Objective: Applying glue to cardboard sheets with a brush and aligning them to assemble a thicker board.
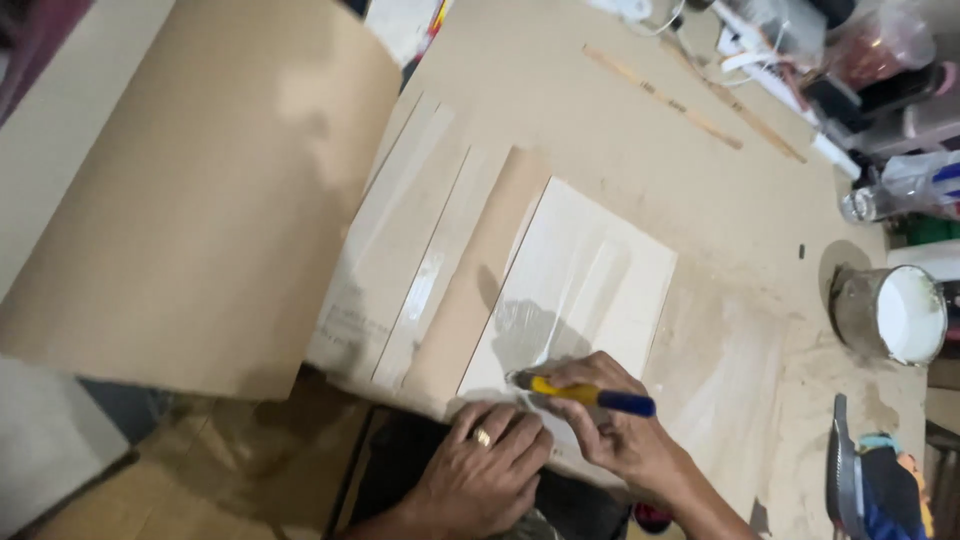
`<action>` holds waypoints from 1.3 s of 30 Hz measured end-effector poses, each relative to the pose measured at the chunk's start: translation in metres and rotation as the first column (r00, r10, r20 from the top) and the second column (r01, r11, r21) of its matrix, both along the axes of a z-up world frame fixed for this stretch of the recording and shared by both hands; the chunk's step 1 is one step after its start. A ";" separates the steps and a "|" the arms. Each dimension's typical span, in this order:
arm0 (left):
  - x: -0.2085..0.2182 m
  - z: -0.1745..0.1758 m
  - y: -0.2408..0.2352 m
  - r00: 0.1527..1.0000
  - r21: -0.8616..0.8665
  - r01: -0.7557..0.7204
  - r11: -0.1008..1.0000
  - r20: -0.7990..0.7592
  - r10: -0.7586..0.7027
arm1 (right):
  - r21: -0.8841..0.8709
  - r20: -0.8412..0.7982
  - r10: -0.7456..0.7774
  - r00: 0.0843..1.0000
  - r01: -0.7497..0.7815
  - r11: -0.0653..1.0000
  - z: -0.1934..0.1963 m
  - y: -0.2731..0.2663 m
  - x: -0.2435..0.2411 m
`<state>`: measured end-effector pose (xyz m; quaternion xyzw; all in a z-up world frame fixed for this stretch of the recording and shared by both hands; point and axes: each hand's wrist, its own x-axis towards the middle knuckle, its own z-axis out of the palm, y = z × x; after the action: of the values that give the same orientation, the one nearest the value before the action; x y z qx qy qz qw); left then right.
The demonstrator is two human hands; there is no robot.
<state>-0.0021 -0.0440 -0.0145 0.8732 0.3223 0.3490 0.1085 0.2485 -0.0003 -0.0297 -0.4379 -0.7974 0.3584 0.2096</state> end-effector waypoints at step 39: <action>0.031 0.012 -0.020 0.920 0.044 -0.133 0.990 -0.366 0.140 | 0.717 0.151 -0.533 0.833 0.279 0.639 0.033 0.113 0.118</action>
<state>0.0288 -0.0637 -0.0030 0.8995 0.3938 0.1886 0.0135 0.3662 0.1123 0.0031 -0.5596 -0.7733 -0.0928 0.2834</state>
